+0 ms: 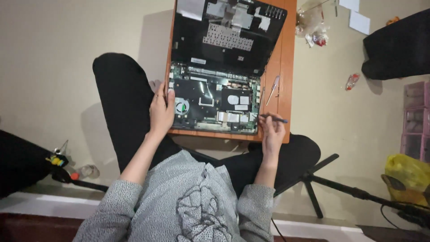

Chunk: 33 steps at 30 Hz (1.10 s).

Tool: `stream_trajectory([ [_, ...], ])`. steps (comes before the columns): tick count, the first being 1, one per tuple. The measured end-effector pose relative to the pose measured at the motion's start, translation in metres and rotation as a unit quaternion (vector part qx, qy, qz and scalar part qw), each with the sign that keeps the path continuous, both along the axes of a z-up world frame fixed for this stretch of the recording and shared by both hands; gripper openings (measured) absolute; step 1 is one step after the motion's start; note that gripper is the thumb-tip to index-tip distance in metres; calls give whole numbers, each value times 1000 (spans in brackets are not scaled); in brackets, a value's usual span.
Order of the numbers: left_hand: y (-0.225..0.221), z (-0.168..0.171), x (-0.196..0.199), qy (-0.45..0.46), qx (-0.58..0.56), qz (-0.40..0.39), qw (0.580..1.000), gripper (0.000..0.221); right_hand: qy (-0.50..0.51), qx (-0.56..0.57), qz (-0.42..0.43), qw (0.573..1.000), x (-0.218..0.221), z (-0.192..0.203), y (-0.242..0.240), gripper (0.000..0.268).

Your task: Disassembling a laptop case and inspecting internal components using a small tool.

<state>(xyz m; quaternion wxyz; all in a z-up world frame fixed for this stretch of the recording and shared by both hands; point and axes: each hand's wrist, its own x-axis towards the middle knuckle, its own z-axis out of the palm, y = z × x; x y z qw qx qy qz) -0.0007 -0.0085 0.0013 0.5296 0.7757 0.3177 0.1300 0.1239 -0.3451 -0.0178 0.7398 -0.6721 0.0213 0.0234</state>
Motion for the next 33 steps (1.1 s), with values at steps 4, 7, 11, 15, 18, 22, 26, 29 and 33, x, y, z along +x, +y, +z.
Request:
stream_trajectory([
  [4,1,8,2,-4,4,-5,1000,60,3,0,-13,1000,1,-2,3,26],
  [7,0,0,2,-7,2,4,1000,59,9,-15,-21,1000,3,-6,3,27],
  [11,-1,-7,3,-22,55,6,998,53,-41,-82,4,996,9,-14,6,27],
  [15,-1,-7,3,-8,66,0,998,52,-49,-114,39,992,12,-22,11,23],
  [18,0,-11,4,6,64,-3,998,55,-49,-117,52,991,14,-22,12,19],
  [22,0,-15,3,-3,69,-10,998,56,-51,-138,65,987,12,-8,22,19],
  [26,-1,-11,2,-6,62,-13,998,56,-45,-147,73,985,14,-14,21,19],
  [29,-1,-15,0,-14,44,-8,999,56,-41,-141,66,987,14,-15,21,20],
  [33,0,-19,0,-29,50,3,998,51,-40,-120,43,991,12,-24,19,25],
])
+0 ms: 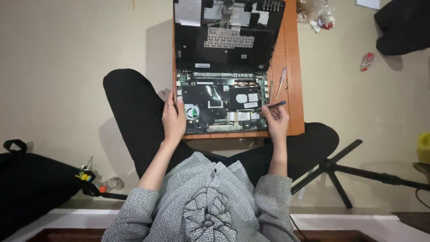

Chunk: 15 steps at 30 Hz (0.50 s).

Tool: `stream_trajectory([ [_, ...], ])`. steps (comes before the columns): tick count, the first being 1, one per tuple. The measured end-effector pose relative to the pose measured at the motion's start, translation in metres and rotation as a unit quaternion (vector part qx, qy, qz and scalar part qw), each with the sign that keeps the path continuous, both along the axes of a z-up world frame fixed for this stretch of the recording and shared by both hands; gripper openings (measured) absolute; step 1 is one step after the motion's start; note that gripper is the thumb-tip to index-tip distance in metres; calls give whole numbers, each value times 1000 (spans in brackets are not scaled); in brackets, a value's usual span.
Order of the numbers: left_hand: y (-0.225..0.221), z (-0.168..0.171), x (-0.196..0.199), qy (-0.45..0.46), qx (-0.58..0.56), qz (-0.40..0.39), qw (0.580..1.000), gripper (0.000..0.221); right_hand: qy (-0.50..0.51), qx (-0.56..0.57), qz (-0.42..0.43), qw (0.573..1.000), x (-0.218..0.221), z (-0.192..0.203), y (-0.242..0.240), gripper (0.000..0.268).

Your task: Disassembling a laptop case and inspecting internal components using a small tool.

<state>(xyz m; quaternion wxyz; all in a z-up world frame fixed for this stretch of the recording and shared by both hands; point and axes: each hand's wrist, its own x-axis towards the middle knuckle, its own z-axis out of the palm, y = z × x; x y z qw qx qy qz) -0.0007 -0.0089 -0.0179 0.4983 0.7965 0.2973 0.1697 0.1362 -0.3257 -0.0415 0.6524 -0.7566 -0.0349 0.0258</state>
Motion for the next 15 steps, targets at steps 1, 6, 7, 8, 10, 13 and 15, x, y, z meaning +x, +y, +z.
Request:
stream_trajectory([
  [1,-1,5,0,-1,-1,-1,1000,51,-1,-1,-1,1000,-1,0,1,25],
  [6,0,5,0,-10,-14,-1,1000,48,-22,-24,-17,999,-11,4,3,24],
  [7,-1,5,0,-6,-16,-3,1000,48,-19,-25,-20,999,-11,4,2,24],
  [8,0,5,0,-12,-21,-5,1000,49,-21,-19,-20,999,-10,3,2,23],
  [10,0,2,0,-16,-24,-11,1000,49,-21,-10,-24,999,-9,4,2,23],
  [13,-1,3,-3,-18,-30,-16,999,49,-12,-9,-33,999,-11,7,2,22],
  [15,-3,17,-3,-15,-31,-14,999,48,-11,-2,-39,999,-12,10,5,18],
])
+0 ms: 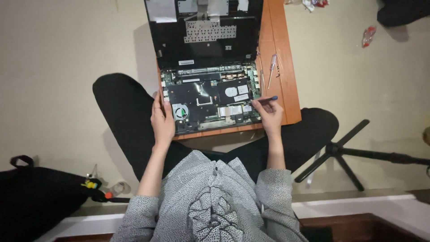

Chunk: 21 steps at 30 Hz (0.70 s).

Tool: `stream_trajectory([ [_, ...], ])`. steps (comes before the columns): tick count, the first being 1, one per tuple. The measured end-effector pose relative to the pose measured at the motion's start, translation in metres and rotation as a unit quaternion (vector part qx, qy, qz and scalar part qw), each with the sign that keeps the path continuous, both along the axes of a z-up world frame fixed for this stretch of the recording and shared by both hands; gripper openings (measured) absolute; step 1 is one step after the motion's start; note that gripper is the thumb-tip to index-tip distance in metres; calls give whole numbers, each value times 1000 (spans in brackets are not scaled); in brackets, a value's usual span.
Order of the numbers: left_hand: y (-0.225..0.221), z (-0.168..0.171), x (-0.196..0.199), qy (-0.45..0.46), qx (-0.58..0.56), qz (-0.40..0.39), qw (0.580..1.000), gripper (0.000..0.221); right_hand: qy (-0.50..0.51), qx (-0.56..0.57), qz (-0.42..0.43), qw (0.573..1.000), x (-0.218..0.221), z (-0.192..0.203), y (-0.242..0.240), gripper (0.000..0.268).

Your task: Disassembling a laptop case and inspecting internal components using a small tool.

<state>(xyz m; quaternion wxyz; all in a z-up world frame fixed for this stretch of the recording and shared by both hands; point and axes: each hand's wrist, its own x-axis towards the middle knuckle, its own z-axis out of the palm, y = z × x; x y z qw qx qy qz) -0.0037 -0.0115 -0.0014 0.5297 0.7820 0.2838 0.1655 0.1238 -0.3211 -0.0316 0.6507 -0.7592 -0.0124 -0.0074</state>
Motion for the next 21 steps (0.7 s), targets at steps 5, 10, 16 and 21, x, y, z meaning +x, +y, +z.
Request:
stream_trajectory([
  [5,2,-8,0,14,3,0,1000,49,-25,15,25,999,1,11,2,16],
  [10,3,-6,-1,6,-10,-4,1000,50,-48,15,60,997,1,10,-3,17],
  [16,3,-6,-1,12,4,-5,1000,52,-50,-11,95,994,-2,30,-4,16],
  [21,3,-7,0,10,-4,2,1000,50,-32,12,90,995,2,16,-6,17],
])
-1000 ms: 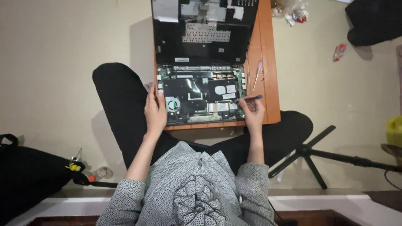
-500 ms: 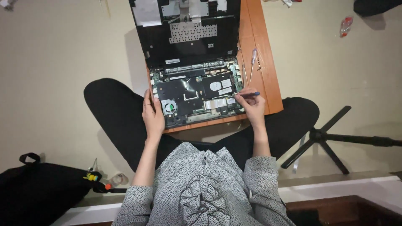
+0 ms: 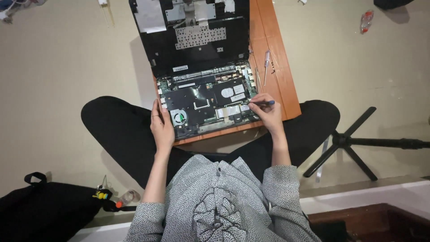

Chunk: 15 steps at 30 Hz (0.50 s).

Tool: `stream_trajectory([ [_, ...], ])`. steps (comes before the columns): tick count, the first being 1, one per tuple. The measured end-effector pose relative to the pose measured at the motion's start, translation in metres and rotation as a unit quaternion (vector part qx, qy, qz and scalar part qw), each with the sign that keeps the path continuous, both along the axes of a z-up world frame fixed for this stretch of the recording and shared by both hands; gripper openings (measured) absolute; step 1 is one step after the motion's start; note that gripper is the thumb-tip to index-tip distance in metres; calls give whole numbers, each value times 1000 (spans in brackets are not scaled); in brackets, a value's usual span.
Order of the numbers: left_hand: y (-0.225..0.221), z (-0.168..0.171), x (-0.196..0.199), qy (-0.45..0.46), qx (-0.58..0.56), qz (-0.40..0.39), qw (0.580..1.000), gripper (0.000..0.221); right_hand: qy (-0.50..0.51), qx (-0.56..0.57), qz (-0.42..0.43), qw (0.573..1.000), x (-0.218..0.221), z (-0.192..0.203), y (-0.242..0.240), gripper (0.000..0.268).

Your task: Disassembling a laptop case and inspecting internal components using a small tool.

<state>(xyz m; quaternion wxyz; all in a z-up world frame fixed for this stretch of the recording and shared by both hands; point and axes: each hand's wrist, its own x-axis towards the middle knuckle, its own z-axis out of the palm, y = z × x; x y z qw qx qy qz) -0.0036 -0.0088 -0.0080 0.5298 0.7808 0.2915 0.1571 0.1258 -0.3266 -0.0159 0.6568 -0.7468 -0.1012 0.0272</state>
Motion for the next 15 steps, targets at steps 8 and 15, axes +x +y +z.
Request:
stream_trajectory([
  [8,-2,7,0,-7,-17,4,1000,50,-3,4,-9,1000,-2,0,-3,17],
  [15,-1,6,-1,-10,-22,4,1000,49,20,-15,-19,1000,-5,2,-6,15],
])
